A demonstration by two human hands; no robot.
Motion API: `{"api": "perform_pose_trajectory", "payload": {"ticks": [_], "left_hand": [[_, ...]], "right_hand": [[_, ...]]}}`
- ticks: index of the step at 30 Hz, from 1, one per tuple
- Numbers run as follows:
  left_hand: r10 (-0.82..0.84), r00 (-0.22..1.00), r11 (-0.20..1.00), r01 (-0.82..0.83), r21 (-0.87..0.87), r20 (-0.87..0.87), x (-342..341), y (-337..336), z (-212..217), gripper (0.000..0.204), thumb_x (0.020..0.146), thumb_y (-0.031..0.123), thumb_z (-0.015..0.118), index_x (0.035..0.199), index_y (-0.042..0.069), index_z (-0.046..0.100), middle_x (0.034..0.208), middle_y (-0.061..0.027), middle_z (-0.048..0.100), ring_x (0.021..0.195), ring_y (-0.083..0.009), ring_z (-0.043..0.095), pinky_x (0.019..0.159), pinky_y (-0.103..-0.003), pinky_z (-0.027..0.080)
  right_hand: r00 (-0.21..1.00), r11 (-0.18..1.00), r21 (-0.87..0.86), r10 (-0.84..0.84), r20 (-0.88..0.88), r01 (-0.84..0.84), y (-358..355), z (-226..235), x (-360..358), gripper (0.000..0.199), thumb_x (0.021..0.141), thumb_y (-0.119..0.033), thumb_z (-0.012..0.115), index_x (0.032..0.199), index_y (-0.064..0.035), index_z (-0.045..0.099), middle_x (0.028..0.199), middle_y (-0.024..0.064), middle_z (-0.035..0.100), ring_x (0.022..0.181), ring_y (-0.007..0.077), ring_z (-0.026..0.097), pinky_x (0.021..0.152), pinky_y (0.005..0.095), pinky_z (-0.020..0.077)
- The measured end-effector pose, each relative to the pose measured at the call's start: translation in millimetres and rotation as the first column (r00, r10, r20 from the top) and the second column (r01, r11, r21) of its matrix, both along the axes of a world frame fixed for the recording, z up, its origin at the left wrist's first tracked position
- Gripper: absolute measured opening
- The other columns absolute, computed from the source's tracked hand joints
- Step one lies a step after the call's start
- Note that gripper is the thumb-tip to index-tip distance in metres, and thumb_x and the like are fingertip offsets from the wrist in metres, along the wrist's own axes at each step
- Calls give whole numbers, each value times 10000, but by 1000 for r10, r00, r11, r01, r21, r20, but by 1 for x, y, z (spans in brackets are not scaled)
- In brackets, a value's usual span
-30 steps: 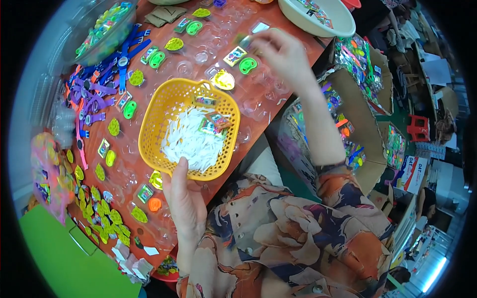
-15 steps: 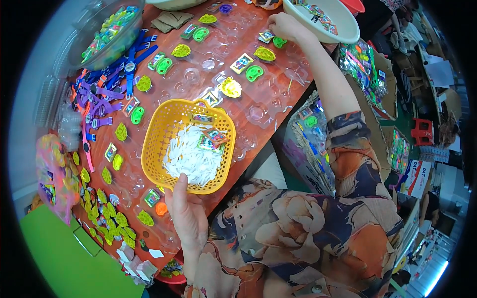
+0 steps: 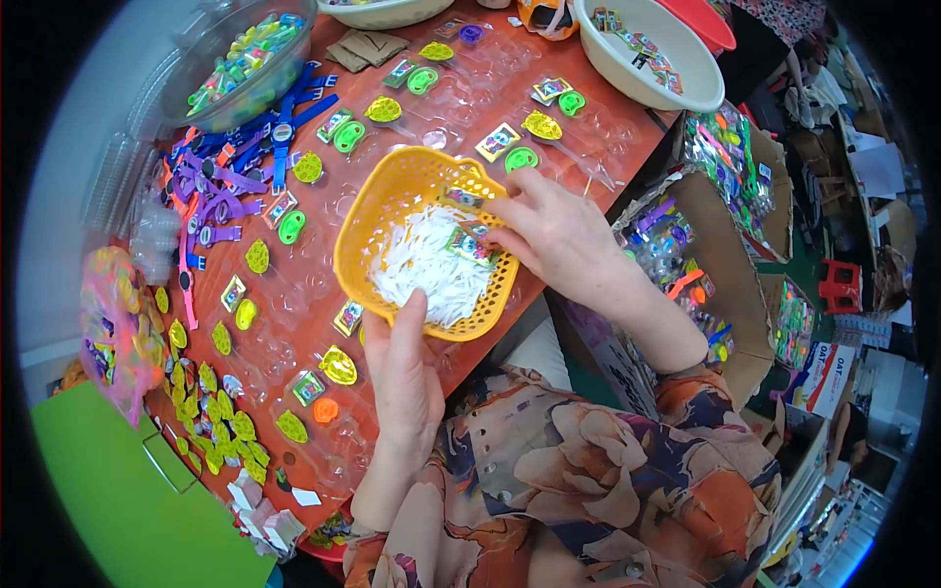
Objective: Assembling small toy components and placing them into plastic molds.
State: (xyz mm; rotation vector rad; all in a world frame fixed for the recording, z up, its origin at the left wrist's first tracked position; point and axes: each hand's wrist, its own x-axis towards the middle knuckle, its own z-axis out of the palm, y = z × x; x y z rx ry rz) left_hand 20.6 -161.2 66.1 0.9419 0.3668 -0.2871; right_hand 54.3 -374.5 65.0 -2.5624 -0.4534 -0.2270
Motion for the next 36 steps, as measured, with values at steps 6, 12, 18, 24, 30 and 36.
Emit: {"api": "perform_pose_trajectory", "payload": {"ticks": [6,12,18,24,30,36], "left_hand": [[-217,974,972,210,100,61,9,-20,-12,474,979,187,599,1388,53,401,1280,-108,607,1087,-216,673,799,-340,608],[-333,943,942,333,-46,12,23,-53,2,588,926,121,674,1406,-8,359,1328,-131,567,1220,-188,567,1057,-336,440],[-434,901,898,430,-92,-25,44,-85,-1,569,958,267,657,1406,31,397,1258,-90,613,1099,-165,638,895,-311,536],[-443,896,896,444,-21,41,58,-124,-1,773,938,477,656,1417,2,279,1121,-100,627,802,-144,685,530,-265,547],[-616,782,779,623,-71,99,54,-136,-10,739,980,571,517,1426,28,285,1192,-159,590,1015,-212,649,673,-332,590],[-599,768,794,531,296,227,20,-100,1,600,986,373,591,1420,12,388,1245,-150,576,1045,-194,623,739,-313,550]], "right_hand": [[981,958,-218,-192,5,189,-22,13,-5,318,827,-189,741,1099,-97,605,1034,106,567,907,322,645,708,425,538],[960,931,-282,-267,-85,234,-60,7,-10,239,860,-179,695,1067,-95,610,955,121,608,854,333,657,698,429,535],[895,839,317,-391,-216,442,-95,14,-31,411,921,-63,623,1317,-70,513,921,121,646,764,194,667,680,333,519],[798,695,435,-351,-490,573,-132,21,-61,449,1000,-136,544,1409,-3,416,801,13,577,691,48,502,606,251,419],[810,720,384,-448,-378,577,-169,35,-60,447,1026,-181,519,1436,-25,431,855,-27,585,713,36,525,620,202,417],[815,612,587,-560,-152,530,-275,42,-1,461,1006,-273,580,1399,-50,488,783,-34,617,495,0,424,420,177,280]]}}
